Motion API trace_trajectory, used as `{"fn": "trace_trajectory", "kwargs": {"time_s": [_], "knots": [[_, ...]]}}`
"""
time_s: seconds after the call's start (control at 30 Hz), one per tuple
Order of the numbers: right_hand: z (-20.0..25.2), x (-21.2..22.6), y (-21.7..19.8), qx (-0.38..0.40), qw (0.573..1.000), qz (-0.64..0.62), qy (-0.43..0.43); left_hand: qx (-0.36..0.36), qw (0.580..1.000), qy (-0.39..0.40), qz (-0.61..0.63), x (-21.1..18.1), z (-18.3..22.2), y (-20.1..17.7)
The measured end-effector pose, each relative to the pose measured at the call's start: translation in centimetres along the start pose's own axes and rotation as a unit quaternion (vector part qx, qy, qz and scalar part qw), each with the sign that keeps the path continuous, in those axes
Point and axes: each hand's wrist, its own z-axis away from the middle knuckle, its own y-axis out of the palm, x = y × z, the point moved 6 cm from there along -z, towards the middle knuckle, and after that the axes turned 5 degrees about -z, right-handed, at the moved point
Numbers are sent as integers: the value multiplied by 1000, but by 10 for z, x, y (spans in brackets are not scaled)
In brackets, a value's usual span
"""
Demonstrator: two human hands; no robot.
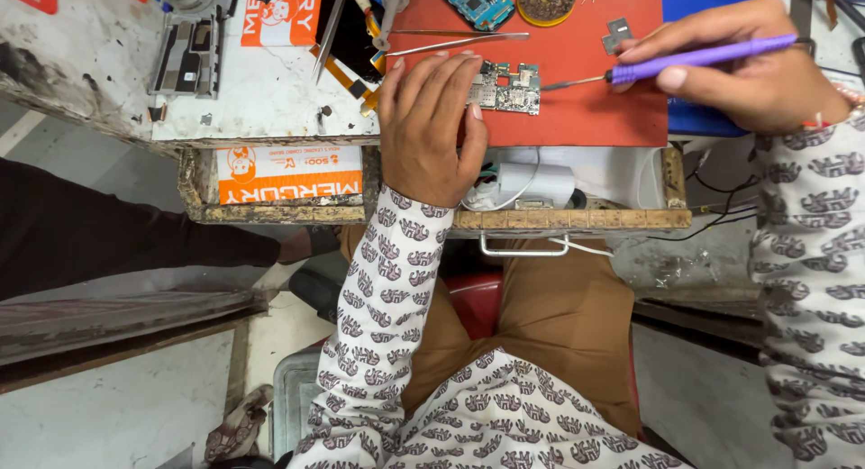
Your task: The person uses a soldering iron to apply heat to components on a mobile phone motherboard held on a work mat. They use tweezers to move small parts and a syringe to apply paste to the circuit board.
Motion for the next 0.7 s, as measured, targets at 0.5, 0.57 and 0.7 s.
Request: {"fn": "trace_trajectory", "kwargs": {"time_s": [0.5,0.57,0.7], "knots": [[16,-8,-3,63,998,-13,-8,30,1000,-2,-3,-2,-1,0],[17,-5,-1,62,998,-7,-17,30,1000,-1,-5,-2,-1,0],[15,-2,1,78,997,7,-22,25,1000,3,-13,-4,-2,0]]}}
